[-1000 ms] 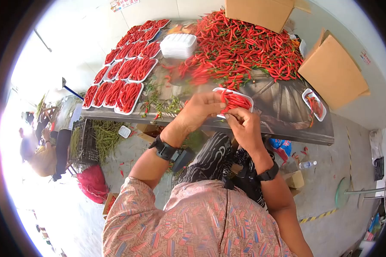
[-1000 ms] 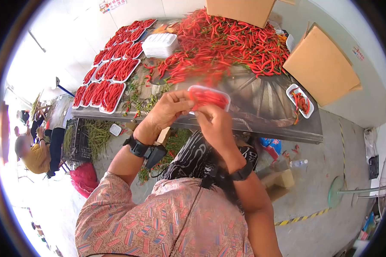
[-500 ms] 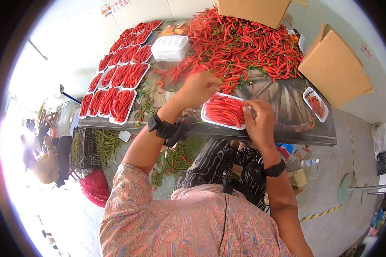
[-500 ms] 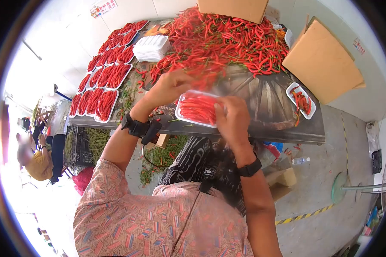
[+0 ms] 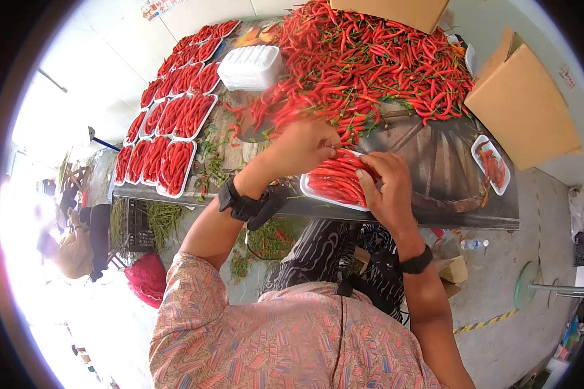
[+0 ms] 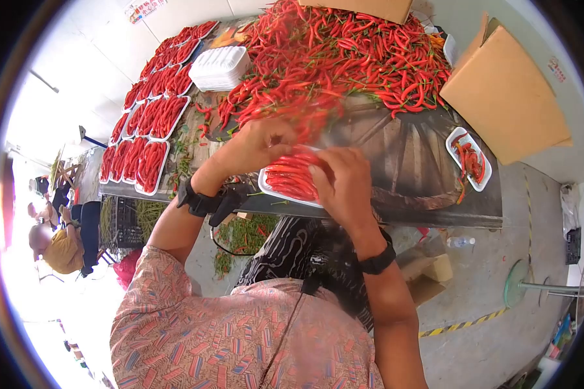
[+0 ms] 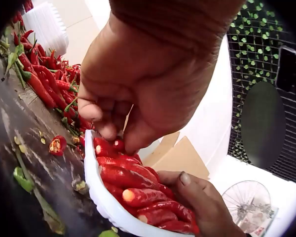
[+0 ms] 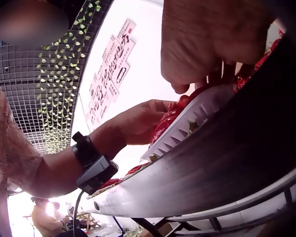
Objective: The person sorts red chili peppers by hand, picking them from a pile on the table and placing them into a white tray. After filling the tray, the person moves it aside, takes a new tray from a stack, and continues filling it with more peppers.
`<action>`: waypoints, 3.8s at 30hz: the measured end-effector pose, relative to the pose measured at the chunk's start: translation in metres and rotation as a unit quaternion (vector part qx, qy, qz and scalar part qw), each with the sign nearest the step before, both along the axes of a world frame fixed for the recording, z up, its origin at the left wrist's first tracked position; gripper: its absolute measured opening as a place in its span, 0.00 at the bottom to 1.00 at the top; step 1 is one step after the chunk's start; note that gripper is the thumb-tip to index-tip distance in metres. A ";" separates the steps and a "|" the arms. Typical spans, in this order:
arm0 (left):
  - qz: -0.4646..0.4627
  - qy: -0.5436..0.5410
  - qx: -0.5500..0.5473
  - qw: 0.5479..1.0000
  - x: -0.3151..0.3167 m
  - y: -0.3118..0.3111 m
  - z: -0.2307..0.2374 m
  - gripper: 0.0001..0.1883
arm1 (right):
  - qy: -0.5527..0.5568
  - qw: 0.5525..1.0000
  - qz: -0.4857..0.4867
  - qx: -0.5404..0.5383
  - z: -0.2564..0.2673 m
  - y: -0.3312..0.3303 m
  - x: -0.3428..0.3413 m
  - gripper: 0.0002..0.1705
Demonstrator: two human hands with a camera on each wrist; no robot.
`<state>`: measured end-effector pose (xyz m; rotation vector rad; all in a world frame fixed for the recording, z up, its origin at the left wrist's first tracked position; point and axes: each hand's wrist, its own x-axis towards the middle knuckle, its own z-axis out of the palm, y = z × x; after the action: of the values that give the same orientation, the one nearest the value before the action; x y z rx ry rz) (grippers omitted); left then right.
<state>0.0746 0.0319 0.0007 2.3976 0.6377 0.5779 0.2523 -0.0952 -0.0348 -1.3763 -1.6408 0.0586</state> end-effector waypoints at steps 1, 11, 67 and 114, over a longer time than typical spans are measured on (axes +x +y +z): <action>-0.006 -0.011 0.007 1.000 0.000 -0.001 -0.001 0.05 | 0.004 1.000 0.000 -0.003 0.000 0.000 0.000 0.12; -0.033 0.028 0.016 0.999 0.001 0.000 0.008 0.05 | -0.002 1.000 0.002 -0.005 -0.003 0.002 0.000 0.13; 0.056 -0.203 -0.224 0.952 -0.039 -0.143 0.014 0.18 | 0.440 0.867 0.164 -0.167 0.023 -0.080 -0.056 0.08; 0.145 -0.078 0.126 0.978 -0.011 -0.074 -0.004 0.15 | 0.120 0.979 0.012 -0.167 0.006 0.026 0.019 0.06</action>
<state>0.0633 -0.0421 -0.0035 2.4734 0.8985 1.0152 0.2715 -0.0696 -0.0287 -1.5317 -1.4881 0.5152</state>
